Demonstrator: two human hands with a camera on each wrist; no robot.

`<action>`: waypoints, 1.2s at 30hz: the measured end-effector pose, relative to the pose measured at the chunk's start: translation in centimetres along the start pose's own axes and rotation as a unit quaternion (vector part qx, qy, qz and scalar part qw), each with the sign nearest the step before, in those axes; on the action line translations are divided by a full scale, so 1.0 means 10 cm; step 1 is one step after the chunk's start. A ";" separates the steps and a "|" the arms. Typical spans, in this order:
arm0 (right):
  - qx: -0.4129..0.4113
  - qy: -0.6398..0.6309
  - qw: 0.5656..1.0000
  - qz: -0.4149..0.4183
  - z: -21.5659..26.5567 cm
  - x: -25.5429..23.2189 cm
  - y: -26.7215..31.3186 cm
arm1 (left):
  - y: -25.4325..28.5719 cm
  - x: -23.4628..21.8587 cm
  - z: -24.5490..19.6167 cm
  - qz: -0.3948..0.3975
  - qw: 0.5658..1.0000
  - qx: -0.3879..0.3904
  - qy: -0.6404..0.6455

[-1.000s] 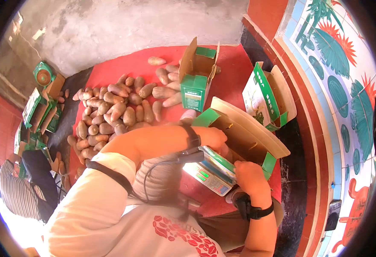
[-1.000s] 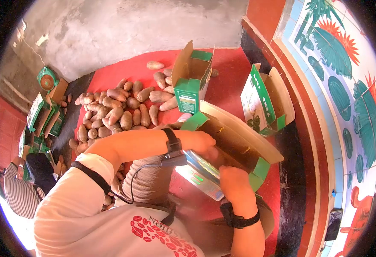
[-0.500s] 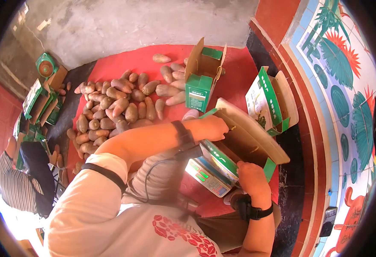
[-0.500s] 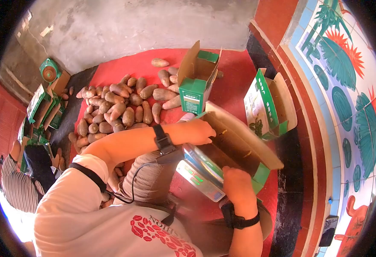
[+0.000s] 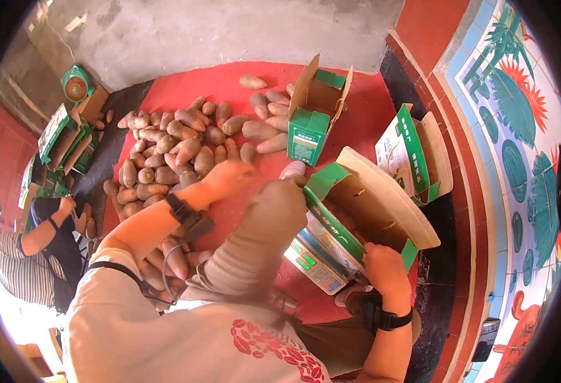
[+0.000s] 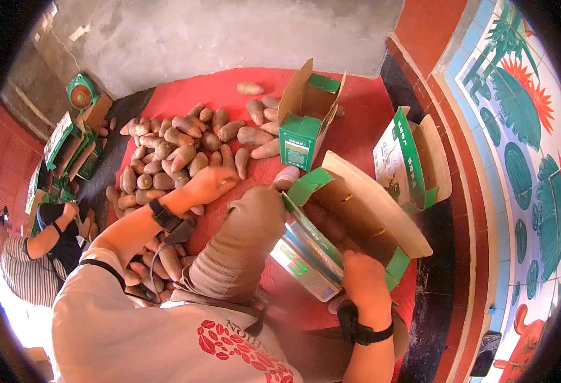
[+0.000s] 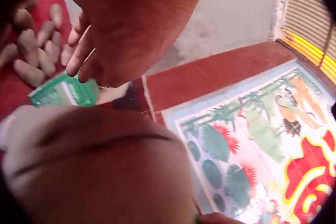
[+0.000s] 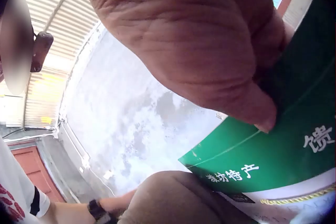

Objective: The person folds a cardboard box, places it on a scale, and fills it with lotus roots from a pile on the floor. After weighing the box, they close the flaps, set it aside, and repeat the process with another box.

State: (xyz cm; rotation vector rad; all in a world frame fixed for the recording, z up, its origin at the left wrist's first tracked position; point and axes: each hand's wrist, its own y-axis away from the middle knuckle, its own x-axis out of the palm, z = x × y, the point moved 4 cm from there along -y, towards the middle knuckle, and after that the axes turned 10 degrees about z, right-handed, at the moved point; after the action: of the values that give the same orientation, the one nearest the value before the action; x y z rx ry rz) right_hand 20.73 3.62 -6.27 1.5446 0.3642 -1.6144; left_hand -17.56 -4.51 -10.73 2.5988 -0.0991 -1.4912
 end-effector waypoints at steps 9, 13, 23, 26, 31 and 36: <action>0.014 -0.021 1.000 0.018 0.02 -0.06 0.02 | 1.78 1.76 1.69 0.462 0.819 -0.233 -0.247; 0.010 -0.047 0.999 0.015 0.03 -0.09 0.00 | 2.21 2.07 1.70 0.477 0.806 -0.209 -0.283; 0.051 -0.047 0.998 0.011 0.03 -0.15 -0.09 | 2.55 2.32 2.18 0.383 0.792 -0.367 -0.304; 0.054 -0.033 0.998 0.011 0.03 -0.14 -0.12 | 2.57 2.23 2.29 0.350 0.809 -0.422 -0.211; 0.053 -0.034 0.998 -0.006 -0.02 -0.11 -0.14 | 2.67 2.25 2.44 0.315 0.806 -0.467 -0.182; 0.048 -0.028 0.998 -0.006 -0.05 -0.08 -0.14 | 2.59 1.84 2.10 0.449 0.750 -0.440 -0.204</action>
State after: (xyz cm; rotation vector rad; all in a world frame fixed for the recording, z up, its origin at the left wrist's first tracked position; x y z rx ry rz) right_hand 19.94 5.06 -6.13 1.5674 0.2696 -1.7029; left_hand -25.97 -34.36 -32.77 1.1376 -0.4763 -1.2065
